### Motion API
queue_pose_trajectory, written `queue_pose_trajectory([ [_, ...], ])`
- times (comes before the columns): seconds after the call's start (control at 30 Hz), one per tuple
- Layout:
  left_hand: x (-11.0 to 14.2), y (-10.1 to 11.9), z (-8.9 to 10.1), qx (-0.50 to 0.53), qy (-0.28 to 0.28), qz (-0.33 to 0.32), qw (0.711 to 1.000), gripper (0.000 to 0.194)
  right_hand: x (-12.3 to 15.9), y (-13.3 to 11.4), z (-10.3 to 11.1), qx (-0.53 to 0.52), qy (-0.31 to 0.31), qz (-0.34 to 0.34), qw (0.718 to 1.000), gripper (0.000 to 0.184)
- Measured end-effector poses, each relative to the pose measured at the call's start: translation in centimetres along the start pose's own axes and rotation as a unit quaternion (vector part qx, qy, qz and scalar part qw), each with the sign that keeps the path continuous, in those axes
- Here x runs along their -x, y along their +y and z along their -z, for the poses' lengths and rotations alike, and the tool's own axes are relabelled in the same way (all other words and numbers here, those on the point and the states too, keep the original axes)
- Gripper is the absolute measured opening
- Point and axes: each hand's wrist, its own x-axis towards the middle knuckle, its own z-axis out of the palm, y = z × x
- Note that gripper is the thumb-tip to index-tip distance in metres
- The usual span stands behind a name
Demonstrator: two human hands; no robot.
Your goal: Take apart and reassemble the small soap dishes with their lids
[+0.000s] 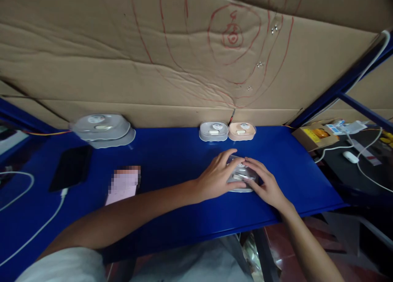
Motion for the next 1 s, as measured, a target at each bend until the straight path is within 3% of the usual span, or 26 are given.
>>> queue_pose_trajectory([
  [0.1,1.1,-0.2,-0.8,-0.006,-0.026,0.010,1.000,0.105,1.8,0.8,0.7,0.003,-0.023,-0.012,1.000,0.050],
  [0.17,1.4,-0.7,-1.1,0.011,-0.062,0.028,0.998,0.114,3.1,1.2,1.2,0.000,-0.042,-0.040,0.998,0.057],
  [0.27,1.4,-1.1,-1.0,0.035,-0.116,0.033,0.992,0.109,4.2,1.3,1.7,-0.015,-0.050,-0.061,0.997,0.069],
  [0.4,1.7,-0.9,-0.8,0.035,-0.109,0.026,0.993,0.096,4.6,0.5,1.4,-0.021,-0.009,-0.067,0.997,0.054],
  [0.6,2.1,-1.2,-1.6,0.051,-0.125,0.049,0.990,0.123,6.1,-1.7,-0.3,0.008,0.044,-0.037,0.998,0.053],
  [0.77,1.8,-1.5,-1.8,0.144,-0.111,0.042,0.982,0.112,7.1,-2.6,-1.4,0.025,0.038,-0.020,0.999,0.063],
  [0.87,2.7,-1.5,-1.1,0.288,-0.069,0.079,0.952,0.108,6.1,-2.8,-1.9,-0.007,0.032,-0.023,0.999,0.072],
  [0.93,3.8,-1.4,-0.4,0.396,-0.045,0.155,0.904,0.111,4.6,-3.0,-2.6,-0.012,0.017,-0.005,1.000,0.075],
  [1.0,4.9,-1.5,0.5,0.489,-0.013,0.240,0.838,0.117,2.4,-3.3,-3.4,-0.007,0.007,0.030,0.999,0.075],
])
